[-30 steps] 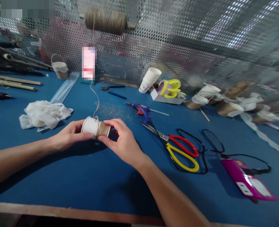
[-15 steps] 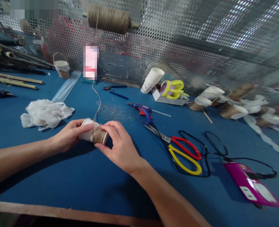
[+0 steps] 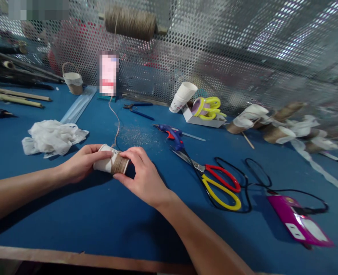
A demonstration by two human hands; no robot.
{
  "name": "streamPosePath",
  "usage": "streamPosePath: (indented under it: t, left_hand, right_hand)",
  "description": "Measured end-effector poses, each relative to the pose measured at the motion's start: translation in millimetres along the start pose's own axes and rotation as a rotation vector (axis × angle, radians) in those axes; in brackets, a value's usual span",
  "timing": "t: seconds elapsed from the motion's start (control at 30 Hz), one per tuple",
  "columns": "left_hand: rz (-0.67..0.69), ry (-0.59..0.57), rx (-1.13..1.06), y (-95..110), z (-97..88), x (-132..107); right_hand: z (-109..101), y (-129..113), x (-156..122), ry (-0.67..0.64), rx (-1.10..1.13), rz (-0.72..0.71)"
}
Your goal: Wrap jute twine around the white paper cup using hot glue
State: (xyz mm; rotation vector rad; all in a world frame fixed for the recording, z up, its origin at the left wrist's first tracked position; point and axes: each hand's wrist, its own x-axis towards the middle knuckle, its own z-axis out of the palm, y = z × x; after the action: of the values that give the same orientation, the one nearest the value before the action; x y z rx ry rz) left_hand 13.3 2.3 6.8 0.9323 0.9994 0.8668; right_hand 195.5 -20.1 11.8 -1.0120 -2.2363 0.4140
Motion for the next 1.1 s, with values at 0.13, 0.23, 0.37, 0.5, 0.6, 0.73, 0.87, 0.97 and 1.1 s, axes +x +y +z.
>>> streamPosePath:
  t: [0.13,0.23,0.37,0.5,0.6,0.73,0.87,0.97,1.1]
  left_hand:
    - [-0.007,-0.009,0.058,1,1.2,0]
    - [0.011,-0.037,0.105,3,1.4,-1]
    - [0.075,-0.064,0.196,2,-0.1,-2]
    - [0.073,-0.056,0.186,2,-0.5,0]
    - [0.018,-0.051,0.089,3,0.9,1]
    - [-0.036,-0.035,0.003,6,2.8,3]
    - [-0.009,-0.051,0.02,4,1.5,4]
    - [0.027,-0.053,0.084,2,-0.7,5]
    - [0.05,-0.065,0.146,0,-2.4,5]
  right_hand:
    - [-17,9,7,-0.043,0.038,0.261]
    - [-48,39,19,0.079,-0.12,0.595]
    - [-83,93,32,0.079,-0.309,0.868]
    - [-84,127,38,-0.063,-0.305,0.979]
    - [-80,131,38,-0.093,-0.263,1.024]
    - [-80,124,34,-0.052,-0.152,1.065]
    - [-82,107,30,0.052,0.071,1.056]
    - [-85,84,25,0.146,0.265,0.974]
    - [-90,44,13,0.166,0.425,0.839]
